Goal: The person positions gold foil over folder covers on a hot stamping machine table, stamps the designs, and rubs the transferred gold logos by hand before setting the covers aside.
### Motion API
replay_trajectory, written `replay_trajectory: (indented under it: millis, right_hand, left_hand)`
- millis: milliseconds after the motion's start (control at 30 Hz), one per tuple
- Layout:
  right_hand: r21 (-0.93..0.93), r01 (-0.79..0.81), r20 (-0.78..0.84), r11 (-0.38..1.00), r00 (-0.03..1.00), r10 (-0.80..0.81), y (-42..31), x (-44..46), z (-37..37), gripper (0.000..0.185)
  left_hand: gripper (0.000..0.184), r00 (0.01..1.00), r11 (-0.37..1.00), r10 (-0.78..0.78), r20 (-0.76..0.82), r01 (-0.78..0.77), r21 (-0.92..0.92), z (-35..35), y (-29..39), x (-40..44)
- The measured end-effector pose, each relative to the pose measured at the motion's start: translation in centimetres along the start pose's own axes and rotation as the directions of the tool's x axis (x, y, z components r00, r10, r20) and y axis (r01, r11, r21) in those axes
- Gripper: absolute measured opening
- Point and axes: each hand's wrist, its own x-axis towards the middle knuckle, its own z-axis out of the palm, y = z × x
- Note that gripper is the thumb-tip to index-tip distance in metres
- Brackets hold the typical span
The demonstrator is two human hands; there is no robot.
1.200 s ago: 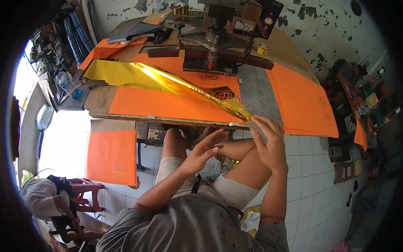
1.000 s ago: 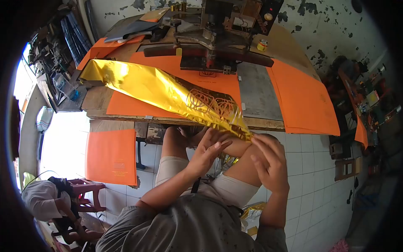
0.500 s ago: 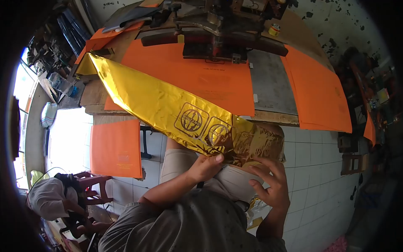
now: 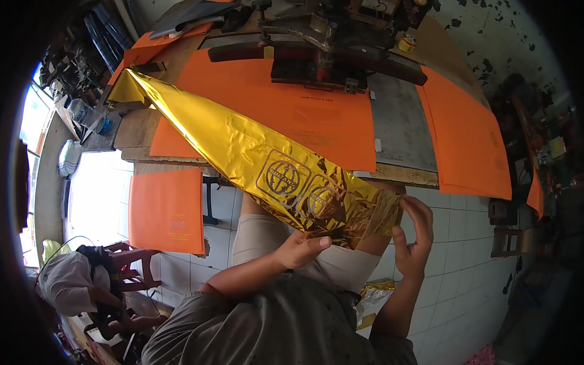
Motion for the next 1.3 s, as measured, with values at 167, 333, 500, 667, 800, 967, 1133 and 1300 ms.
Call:
replay_trajectory:
  millis: [167, 333, 500, 667, 800, 967, 1133, 1300]
  right_hand:
    - [0.139, -0.078, 0.027, 0.987, 0.997, 0.075, 1.2, 1.3, 1.8, 0.072]
    - [0.307, -0.121, 0.153, 0.944, 0.985, 0.077, 1.4, 0.8, 2.2, 0.085]
    - [0.277, -0.154, 0.341, 0.948, 0.939, 0.053, 0.7, -0.2, -1.0, 0.076]
    - [0.371, -0.323, 0.439, 0.871, 0.887, 0.142, 1.5, -3.3, -3.1, 0.043]
    - [0.315, -0.402, 0.48, 0.859, 0.849, 0.221, 0.4, -4.5, -4.9, 0.032]
    - [0.281, -0.378, 0.49, 0.882, 0.847, 0.206, 2.7, -5.9, -6.3, 0.03]
    - [0.324, -0.433, 0.335, 0.841, 0.884, 0.326, 5.0, -5.9, -7.8, 0.031]
    - [0.233, -0.43, 0.192, 0.872, 0.9, 0.392, 7.7, -2.1, -10.3, 0.032]
  left_hand:
    - [0.05, 0.999, 0.999, 0.042, -0.004, -0.042, 0.002, 0.0, -0.3, -0.1]
    - [0.047, 0.999, 0.999, 0.013, 0.045, -0.011, -0.031, -0.2, 0.1, -2.2]
    - [0.058, 0.993, 0.999, 0.045, 0.108, -0.044, -0.012, -0.6, 0.5, -5.3]
    - [0.066, 0.987, 0.999, 0.029, 0.161, -0.032, 0.02, -1.3, 0.0, -8.4]
    - [0.067, 0.986, 0.998, 0.056, 0.156, -0.056, -0.004, -1.3, -0.5, -9.4]
    - [0.069, 1.0, 0.996, -0.008, -0.02, 0.01, 0.09, -1.6, -1.3, -10.0]
    - [0.061, 0.993, 0.959, -0.103, 0.06, 0.083, 0.272, -3.0, 1.5, -8.3]
    - [0.044, 0.989, 0.686, 0.148, -0.028, -0.082, 0.723, -8.3, 14.3, -9.7]
